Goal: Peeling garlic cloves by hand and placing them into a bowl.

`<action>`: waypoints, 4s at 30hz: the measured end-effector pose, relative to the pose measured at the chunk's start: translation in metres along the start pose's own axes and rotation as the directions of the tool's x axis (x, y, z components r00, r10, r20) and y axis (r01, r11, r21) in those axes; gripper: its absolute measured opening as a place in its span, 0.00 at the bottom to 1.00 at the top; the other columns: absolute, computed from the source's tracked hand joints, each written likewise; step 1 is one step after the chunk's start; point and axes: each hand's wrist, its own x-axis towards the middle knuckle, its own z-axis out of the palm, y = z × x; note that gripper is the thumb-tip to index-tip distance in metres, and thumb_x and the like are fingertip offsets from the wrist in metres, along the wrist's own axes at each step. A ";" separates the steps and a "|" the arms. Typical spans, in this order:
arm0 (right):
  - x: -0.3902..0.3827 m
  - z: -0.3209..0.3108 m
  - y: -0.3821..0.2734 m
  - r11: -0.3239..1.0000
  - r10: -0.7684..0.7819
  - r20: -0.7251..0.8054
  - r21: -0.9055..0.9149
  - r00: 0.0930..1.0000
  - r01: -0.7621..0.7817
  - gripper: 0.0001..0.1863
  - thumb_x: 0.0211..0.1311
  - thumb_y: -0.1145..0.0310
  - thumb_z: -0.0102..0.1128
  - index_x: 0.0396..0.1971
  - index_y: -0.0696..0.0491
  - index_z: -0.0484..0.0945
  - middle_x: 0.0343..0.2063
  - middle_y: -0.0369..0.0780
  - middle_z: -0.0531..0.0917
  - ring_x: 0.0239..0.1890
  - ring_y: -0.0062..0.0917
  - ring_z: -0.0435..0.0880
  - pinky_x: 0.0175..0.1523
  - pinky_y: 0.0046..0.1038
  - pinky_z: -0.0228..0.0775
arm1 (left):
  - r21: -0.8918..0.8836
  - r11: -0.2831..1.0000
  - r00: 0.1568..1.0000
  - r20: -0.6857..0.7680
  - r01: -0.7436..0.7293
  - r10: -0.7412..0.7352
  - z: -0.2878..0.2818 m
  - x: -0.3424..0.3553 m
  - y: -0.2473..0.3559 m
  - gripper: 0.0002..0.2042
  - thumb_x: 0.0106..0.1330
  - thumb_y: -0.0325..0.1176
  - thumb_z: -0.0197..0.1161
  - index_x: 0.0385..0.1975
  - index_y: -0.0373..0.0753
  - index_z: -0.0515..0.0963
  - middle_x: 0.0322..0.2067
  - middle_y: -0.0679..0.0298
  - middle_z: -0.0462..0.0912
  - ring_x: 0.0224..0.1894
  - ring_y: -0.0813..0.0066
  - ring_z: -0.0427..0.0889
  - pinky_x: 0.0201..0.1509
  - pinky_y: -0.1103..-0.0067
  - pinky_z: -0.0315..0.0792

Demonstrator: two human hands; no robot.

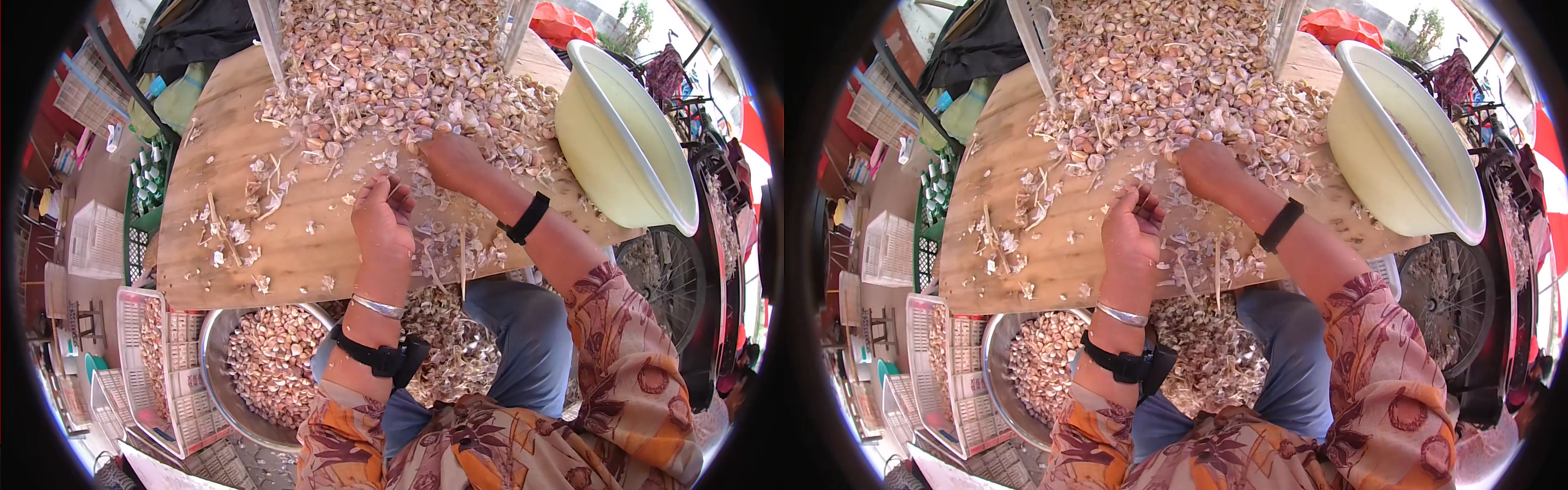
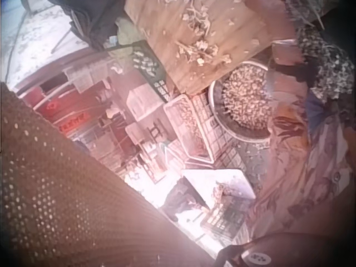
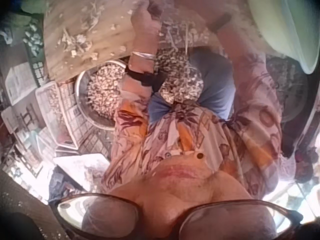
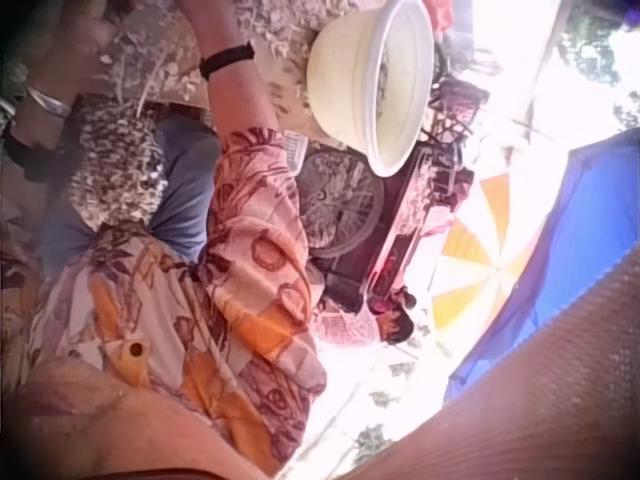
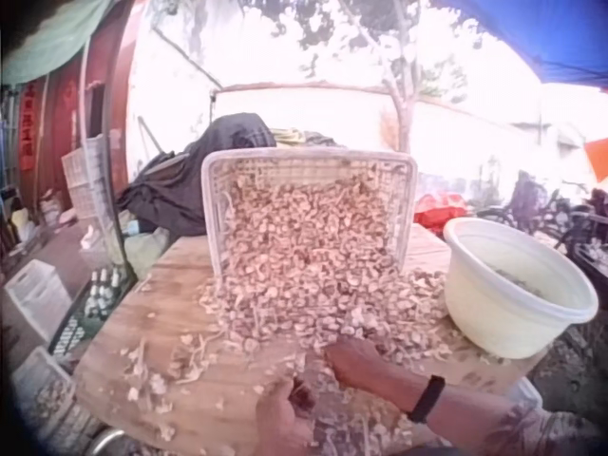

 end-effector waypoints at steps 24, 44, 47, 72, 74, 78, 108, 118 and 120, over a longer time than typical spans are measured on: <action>-0.106 -0.126 -0.061 -0.194 -0.342 -0.004 0.979 0.940 -0.066 0.10 0.54 0.76 0.64 0.34 0.63 0.75 0.27 0.40 0.79 0.32 0.24 0.79 0.33 0.21 0.70 | -0.161 0.976 0.989 -0.014 0.145 -0.149 -0.006 -0.005 0.000 0.07 0.67 0.30 0.53 0.40 0.36 0.73 0.24 0.68 0.71 0.23 0.78 0.69 0.24 0.80 0.64; -0.041 -0.097 -0.061 0.605 0.123 0.043 0.789 0.992 -0.109 0.07 0.55 0.70 0.64 0.31 0.57 0.80 0.27 0.37 0.81 0.29 0.19 0.79 0.34 0.22 0.70 | -0.315 0.921 0.967 0.184 0.228 -0.177 -0.010 -0.036 0.018 0.11 0.70 0.38 0.49 0.37 0.38 0.74 0.32 0.63 0.78 0.36 0.68 0.79 0.38 0.74 0.77; 0.004 -0.025 -0.011 0.885 0.184 -0.183 0.459 0.966 -0.081 0.10 0.53 0.65 0.58 0.31 0.53 0.83 0.32 0.46 0.81 0.33 0.40 0.81 0.39 0.37 0.73 | -0.273 0.934 0.968 0.164 0.229 -0.189 -0.015 -0.024 0.019 0.10 0.70 0.38 0.51 0.34 0.39 0.74 0.32 0.62 0.78 0.34 0.69 0.79 0.33 0.77 0.76; -0.070 -0.039 -0.073 0.574 0.574 -0.252 0.803 0.779 -0.163 0.06 0.54 0.71 0.59 0.27 0.57 0.81 0.25 0.44 0.81 0.28 0.34 0.80 0.36 0.30 0.71 | 0.332 0.888 0.921 0.328 -0.319 0.208 0.010 -0.032 -0.044 0.10 0.72 0.36 0.47 0.34 0.37 0.72 0.28 0.69 0.75 0.28 0.86 0.71 0.26 0.87 0.67; -0.068 -0.035 -0.072 0.606 0.556 -0.290 0.783 0.779 -0.141 0.06 0.53 0.71 0.59 0.27 0.57 0.81 0.24 0.43 0.81 0.27 0.34 0.80 0.35 0.30 0.71 | 0.571 0.659 0.864 0.417 -0.490 0.281 0.013 -0.033 -0.041 0.10 0.72 0.36 0.48 0.35 0.38 0.72 0.28 0.69 0.75 0.28 0.87 0.72 0.25 0.87 0.67; -0.068 -0.027 -0.072 0.558 0.626 -0.264 0.809 0.734 -0.185 0.05 0.55 0.72 0.60 0.26 0.58 0.81 0.24 0.40 0.81 0.24 0.27 0.79 0.32 0.28 0.71 | 0.075 0.976 0.943 0.282 -0.204 0.176 0.022 -0.041 -0.047 0.08 0.71 0.37 0.51 0.36 0.39 0.72 0.28 0.70 0.74 0.24 0.88 0.69 0.22 0.87 0.65; 0.044 0.013 0.003 0.967 0.147 -0.086 0.223 0.985 -0.125 0.09 0.49 0.69 0.57 0.28 0.57 0.81 0.31 0.49 0.82 0.35 0.43 0.82 0.40 0.39 0.73 | -0.384 0.909 0.975 0.203 0.162 -0.087 -0.004 -0.011 0.021 0.13 0.73 0.38 0.43 0.48 0.41 0.69 0.39 0.59 0.77 0.30 0.71 0.75 0.26 0.80 0.70; -0.090 -0.119 -0.073 -0.139 -0.129 0.293 0.941 0.947 -0.310 0.08 0.60 0.74 0.58 0.36 0.63 0.78 0.30 0.40 0.79 0.27 0.18 0.78 0.27 0.16 0.69 | -0.339 0.923 0.974 0.189 0.183 -0.124 -0.006 -0.010 0.008 0.10 0.71 0.35 0.48 0.47 0.41 0.69 0.30 0.65 0.72 0.24 0.79 0.67 0.22 0.82 0.61; -0.106 -0.141 -0.102 -0.052 -0.313 0.014 0.998 0.950 -0.032 0.09 0.60 0.74 0.59 0.37 0.64 0.77 0.30 0.43 0.79 0.26 0.22 0.79 0.27 0.19 0.69 | -0.337 0.916 0.965 0.219 0.216 -0.146 -0.004 -0.010 0.005 0.09 0.71 0.34 0.47 0.45 0.40 0.69 0.30 0.64 0.73 0.23 0.79 0.67 0.22 0.82 0.62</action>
